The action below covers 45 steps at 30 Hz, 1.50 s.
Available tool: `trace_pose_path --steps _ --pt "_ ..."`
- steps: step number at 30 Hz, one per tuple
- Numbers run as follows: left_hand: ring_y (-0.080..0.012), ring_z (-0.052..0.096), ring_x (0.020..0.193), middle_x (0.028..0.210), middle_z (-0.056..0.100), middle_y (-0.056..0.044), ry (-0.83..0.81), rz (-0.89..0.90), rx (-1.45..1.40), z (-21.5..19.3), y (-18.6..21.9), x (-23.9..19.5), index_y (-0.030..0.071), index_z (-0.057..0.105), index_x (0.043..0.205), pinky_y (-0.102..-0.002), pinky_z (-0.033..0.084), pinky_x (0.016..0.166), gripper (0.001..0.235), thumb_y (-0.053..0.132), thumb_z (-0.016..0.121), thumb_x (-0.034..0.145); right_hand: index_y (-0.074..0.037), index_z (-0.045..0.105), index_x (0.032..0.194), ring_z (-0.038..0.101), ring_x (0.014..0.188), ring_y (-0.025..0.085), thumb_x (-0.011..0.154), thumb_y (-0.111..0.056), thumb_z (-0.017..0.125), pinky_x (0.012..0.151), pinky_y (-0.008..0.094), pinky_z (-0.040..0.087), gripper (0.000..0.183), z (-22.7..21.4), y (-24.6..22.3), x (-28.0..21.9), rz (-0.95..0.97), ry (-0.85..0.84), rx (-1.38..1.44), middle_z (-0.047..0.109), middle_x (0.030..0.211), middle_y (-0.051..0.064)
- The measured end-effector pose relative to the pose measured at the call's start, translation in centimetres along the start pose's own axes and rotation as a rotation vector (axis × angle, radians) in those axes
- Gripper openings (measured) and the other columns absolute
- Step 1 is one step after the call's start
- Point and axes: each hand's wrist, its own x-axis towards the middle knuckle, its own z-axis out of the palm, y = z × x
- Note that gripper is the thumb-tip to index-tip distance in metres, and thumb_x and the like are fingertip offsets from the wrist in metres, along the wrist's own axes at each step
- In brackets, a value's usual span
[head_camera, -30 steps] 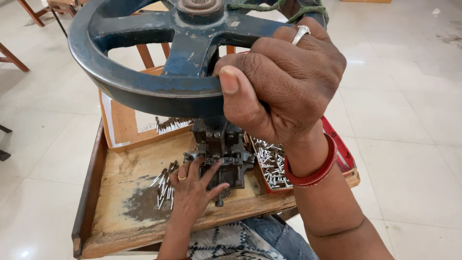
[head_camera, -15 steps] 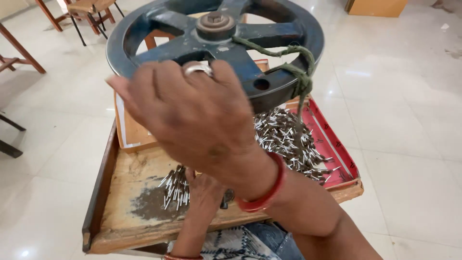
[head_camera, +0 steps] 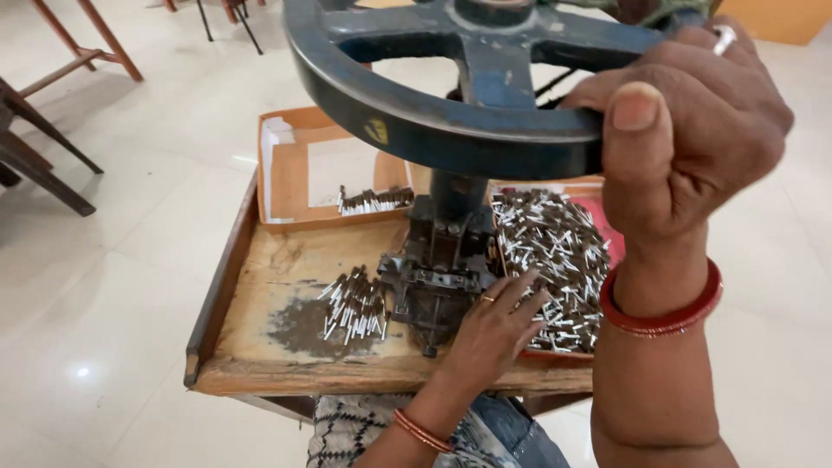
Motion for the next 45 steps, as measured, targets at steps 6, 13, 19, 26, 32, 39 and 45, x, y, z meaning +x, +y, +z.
trace_pose_path --steps 6,13,19,26,32,39,45 --pt "-0.0341 0.062 0.056 0.073 0.064 -0.016 0.049 -0.545 0.271 -8.8 -10.7 -5.3 0.001 0.065 0.069 -0.044 0.05 0.051 0.04 0.029 0.066 0.098 0.006 0.08 0.09 0.044 0.057 0.021 0.12 -0.031 0.051 0.062 0.035 0.027 0.055 -0.1 1.9 -0.3 -0.04 -0.002 -0.003 0.066 0.071 0.013" --pt "-0.0389 0.067 0.09 0.095 0.071 -0.016 -0.262 -0.606 0.509 -12.5 -17.8 -12.0 0.004 0.068 0.083 -0.05 0.054 0.081 0.01 0.006 0.062 0.09 0.005 0.08 0.089 0.045 0.057 0.019 0.116 -0.027 0.05 0.063 0.035 0.03 0.052 0.8 1.0 0.7 -0.099 0.04 0.02 0.066 0.07 0.012" --pt "-0.0377 0.068 0.084 0.091 0.071 -0.017 -0.359 -0.677 0.459 -12.7 -15.6 -9.2 0.002 0.066 0.096 -0.049 0.054 0.075 0.013 0.013 0.068 0.089 0.001 0.077 0.075 0.04 0.052 0.017 0.109 -0.024 0.052 0.061 0.035 0.03 0.049 1.2 -0.3 1.7 -0.06 0.117 0.001 0.062 0.061 0.008" --pt "-0.0247 0.074 0.075 0.09 0.076 -0.01 -0.024 -0.643 -0.001 -6.5 -7.8 -4.5 0.007 0.076 0.095 -0.035 0.059 0.067 0.011 0.014 0.076 0.086 -0.001 0.078 0.084 0.043 0.055 0.016 0.114 -0.026 0.053 0.066 0.033 0.033 0.046 1.4 -0.1 1.5 -0.046 0.13 0.039 0.064 0.069 0.007" --pt "-0.0295 0.07 0.077 0.09 0.072 -0.014 -0.075 -0.477 0.109 -1.7 -8.7 -4.2 0.004 0.072 0.092 -0.041 0.057 0.066 0.017 0.02 0.077 0.09 0.0 0.078 0.08 0.039 0.053 0.016 0.109 -0.023 0.055 0.063 0.035 0.029 0.043 1.3 0.4 1.5 -0.079 0.128 0.039 0.063 0.064 0.008" --pt "-0.0299 0.053 0.098 0.106 0.061 -0.013 -0.222 -0.243 0.372 -5.5 -7.8 -3.0 0.017 0.076 0.111 -0.054 0.04 0.091 0.072 0.073 0.072 0.066 -0.001 0.08 0.079 0.036 0.054 0.018 0.106 -0.02 0.059 0.061 0.035 0.029 0.039 1.3 0.1 1.6 -0.108 0.15 0.021 0.057 0.06 0.008" --pt "-0.0282 0.046 0.092 0.106 0.059 -0.009 -0.279 -0.108 0.463 -4.6 -8.8 -5.1 0.024 0.072 0.127 -0.049 0.032 0.084 0.071 0.073 0.068 0.076 0.0 0.078 0.083 0.039 0.057 0.017 0.11 -0.021 0.057 0.063 0.034 0.03 0.041 1.3 0.2 1.3 -0.107 0.137 0.056 0.06 0.065 0.008"
